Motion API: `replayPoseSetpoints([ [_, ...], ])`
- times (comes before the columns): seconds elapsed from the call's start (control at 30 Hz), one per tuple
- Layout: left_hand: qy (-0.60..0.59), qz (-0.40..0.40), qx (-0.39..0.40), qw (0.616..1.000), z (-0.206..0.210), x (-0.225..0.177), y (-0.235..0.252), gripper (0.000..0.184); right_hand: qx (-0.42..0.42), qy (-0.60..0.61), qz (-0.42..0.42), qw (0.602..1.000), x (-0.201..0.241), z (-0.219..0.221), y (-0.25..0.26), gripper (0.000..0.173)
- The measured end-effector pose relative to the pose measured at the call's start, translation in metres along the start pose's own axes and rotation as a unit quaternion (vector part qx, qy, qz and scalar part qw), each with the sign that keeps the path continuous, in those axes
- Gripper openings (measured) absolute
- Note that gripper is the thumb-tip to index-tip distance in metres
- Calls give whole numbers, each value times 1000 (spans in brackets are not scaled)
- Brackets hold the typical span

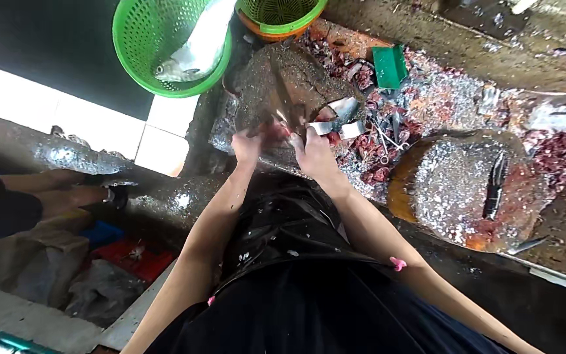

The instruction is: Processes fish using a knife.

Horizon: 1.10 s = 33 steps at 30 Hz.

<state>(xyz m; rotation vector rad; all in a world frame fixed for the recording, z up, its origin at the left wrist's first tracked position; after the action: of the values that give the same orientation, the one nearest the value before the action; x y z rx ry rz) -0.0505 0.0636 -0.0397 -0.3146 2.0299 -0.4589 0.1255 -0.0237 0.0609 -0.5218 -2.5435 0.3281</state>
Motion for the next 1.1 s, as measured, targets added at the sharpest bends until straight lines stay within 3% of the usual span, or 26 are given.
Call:
replayPoseSetpoints([
  [0.1,-5,-10,6,1000,1,1,-7,25,-79,15,-48,996,-26,21,-35,45],
  [0.23,-29,-2,-10,1000,-4,4,-5,27,1,-42,16,999,-52,65,-44,47],
  [0.37,7,0,-39,999,-21,17,-14,24,-103,-1,-49,993,-32,44,-49,45],
  [0.47,-49,-16,-54,997,-28,32,-20,27,-138,44,-64,987,-20,17,-51,45],
  [0.6,-119,-24,-45,992,-27,40,-25,28,-85,79,-48,992,-15,19,-55,42],
  [0.77,-165,-18,-7,986,-22,27,-8,30,57,-9,54,997,-48,56,-26,51],
  [0.93,-173,-21,13,985,-17,26,5,32,-22,-17,78,997,-41,46,2,50],
  [1.1,-113,-11,33,993,-21,22,8,32,-194,92,-46,976,-4,6,-25,39],
])
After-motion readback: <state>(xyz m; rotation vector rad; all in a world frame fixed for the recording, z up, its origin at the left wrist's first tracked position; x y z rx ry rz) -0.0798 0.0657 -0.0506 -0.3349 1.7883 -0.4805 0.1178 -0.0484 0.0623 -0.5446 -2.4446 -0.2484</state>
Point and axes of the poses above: each hand's wrist, its own y-axis towards the middle knuckle, its own z-axis out of the palm, x = y × z, the point moved 4 cm from there along y, towards the middle knuckle, and after that the axes turned 1 degree about -y, right-handed, at the moved point
